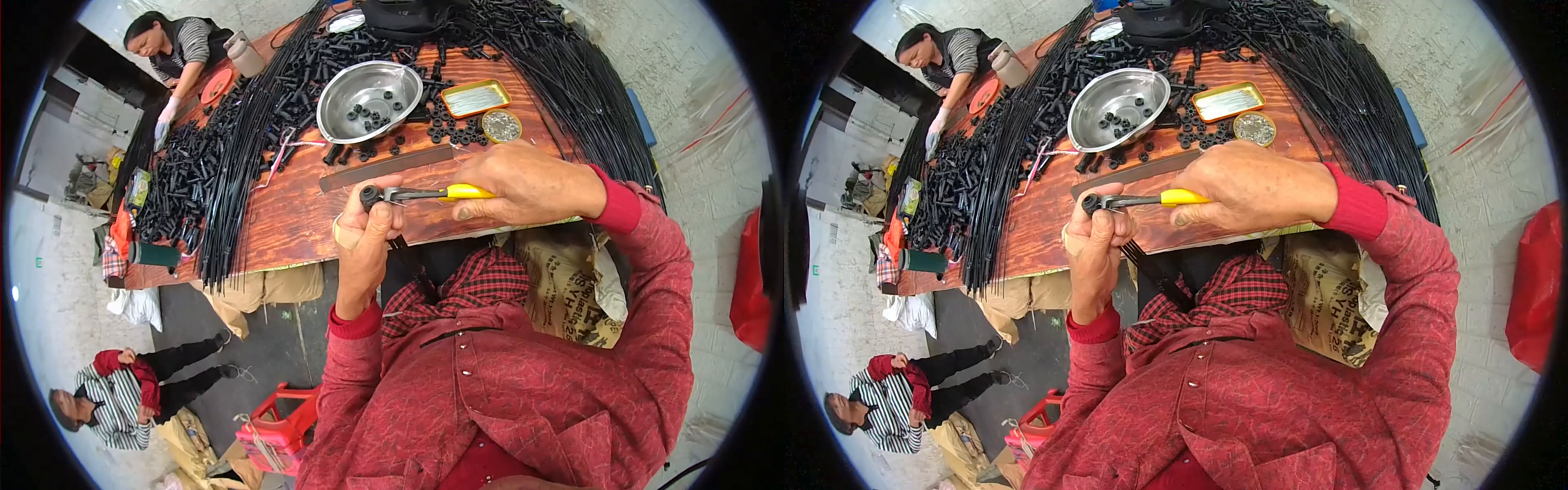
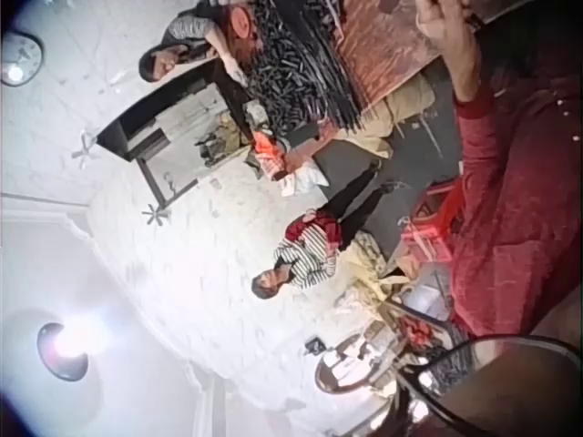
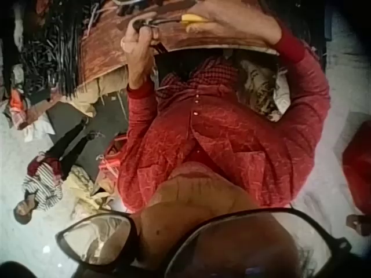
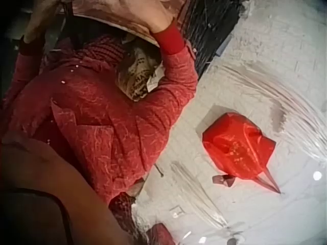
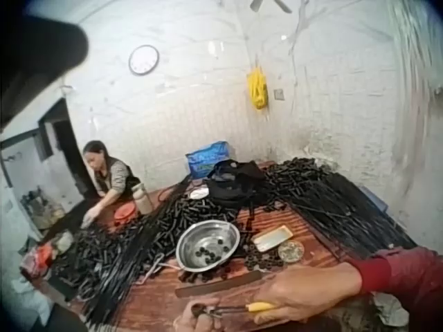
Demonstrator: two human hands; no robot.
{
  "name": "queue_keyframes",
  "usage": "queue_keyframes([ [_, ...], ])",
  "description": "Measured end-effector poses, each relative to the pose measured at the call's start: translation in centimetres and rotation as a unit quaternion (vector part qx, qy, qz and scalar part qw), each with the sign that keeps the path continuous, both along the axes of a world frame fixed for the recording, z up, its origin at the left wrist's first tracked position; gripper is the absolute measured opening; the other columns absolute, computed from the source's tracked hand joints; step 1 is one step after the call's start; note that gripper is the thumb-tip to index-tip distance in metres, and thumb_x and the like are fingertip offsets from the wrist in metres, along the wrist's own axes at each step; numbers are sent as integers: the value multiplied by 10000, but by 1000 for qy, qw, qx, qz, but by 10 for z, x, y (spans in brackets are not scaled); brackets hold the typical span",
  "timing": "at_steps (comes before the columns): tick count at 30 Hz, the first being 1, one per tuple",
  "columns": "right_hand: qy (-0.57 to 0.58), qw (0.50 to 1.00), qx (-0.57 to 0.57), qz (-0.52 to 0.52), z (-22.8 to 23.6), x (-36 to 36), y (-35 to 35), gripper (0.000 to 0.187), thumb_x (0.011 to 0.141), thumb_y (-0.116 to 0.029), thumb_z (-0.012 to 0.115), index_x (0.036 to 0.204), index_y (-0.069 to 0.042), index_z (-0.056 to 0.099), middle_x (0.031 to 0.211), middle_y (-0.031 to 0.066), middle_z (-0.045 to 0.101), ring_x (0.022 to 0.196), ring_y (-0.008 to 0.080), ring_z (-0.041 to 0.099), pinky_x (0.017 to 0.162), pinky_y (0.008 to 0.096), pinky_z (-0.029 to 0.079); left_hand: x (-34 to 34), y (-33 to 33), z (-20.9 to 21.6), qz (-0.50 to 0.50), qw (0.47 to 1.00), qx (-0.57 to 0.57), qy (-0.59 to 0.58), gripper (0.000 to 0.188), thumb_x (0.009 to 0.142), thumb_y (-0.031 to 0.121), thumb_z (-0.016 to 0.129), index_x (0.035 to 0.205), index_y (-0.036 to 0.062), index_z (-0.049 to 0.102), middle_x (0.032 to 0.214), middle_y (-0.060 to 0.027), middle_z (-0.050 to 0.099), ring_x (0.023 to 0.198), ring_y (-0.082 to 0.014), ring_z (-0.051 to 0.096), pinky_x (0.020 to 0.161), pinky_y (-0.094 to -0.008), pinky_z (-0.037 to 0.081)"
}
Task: Sorting, bundling, and trimming black wires at a factory workbench.
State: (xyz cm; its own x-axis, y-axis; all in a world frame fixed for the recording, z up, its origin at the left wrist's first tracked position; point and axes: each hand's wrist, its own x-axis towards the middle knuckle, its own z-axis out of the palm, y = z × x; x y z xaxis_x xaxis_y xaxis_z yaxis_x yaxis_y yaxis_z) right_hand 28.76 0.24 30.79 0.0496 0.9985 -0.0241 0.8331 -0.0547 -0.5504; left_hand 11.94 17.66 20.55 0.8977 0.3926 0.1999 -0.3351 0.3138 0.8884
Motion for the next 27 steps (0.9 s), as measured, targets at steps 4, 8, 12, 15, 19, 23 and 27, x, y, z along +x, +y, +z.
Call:
queue_keyframes([
  [4,-51,996,67,11,-16,3,-1,352,923,-391,615,908,-39,618,762,160,624,758,376,626,620,481,455,0,4,-3,-29,999,-23,-14,380,978,253,614,1248,-5,545,745,-8,495,635,-76,378,589,-245,333],
  [8,-94,989,110,13,-24,5,-1,381,916,-437,612,894,-57,621,750,144,621,742,367,628,608,477,456,-1,4,-1,-38,999,-36,-14,422,957,282,651,1246,-11,555,736,0,490,637,-77,401,569,-221,301],
  [12,-108,990,95,-8,-26,6,-3,393,917,-450,610,880,-58,615,728,142,618,704,374,622,592,479,454,-1,2,1,-32,999,-33,7,448,946,292,667,1263,-3,552,739,7,487,647,-77,408,573,-227,304],
  [15,-81,992,90,-18,-30,7,-3,409,911,-464,614,858,-58,609,704,152,612,675,392,609,585,483,447,1,2,0,-29,999,-30,2,457,948,292,659,1279,0,542,849,-29,553,649,-77,409,578,-227,324],
  [19,178,984,-22,-24,-22,2,-4,474,950,-499,560,817,-46,602,609,95,595,515,262,599,459,375,446,-1,-2,7,-28,999,-33,4,474,943,298,662,1288,-3,538,1048,-100,639,654,-74,417,588,-227,356],
  [23,626,701,-337,54,-50,17,-8,537,961,-550,531,992,-22,623,597,52,590,474,106,599,400,232,463,-5,-5,7,-70,995,-69,-8,488,927,284,685,1293,-4,542,1149,-126,636,658,-70,430,595,-224,364],
  [27,478,861,-176,-15,-37,1,-17,558,905,-496,659,1140,-2,552,605,48,588,453,141,587,393,272,460,-6,-3,0,-51,996,-67,-8,473,913,242,700,1292,-2,558,1235,-152,626,657,-65,430,602,-225,364],
])
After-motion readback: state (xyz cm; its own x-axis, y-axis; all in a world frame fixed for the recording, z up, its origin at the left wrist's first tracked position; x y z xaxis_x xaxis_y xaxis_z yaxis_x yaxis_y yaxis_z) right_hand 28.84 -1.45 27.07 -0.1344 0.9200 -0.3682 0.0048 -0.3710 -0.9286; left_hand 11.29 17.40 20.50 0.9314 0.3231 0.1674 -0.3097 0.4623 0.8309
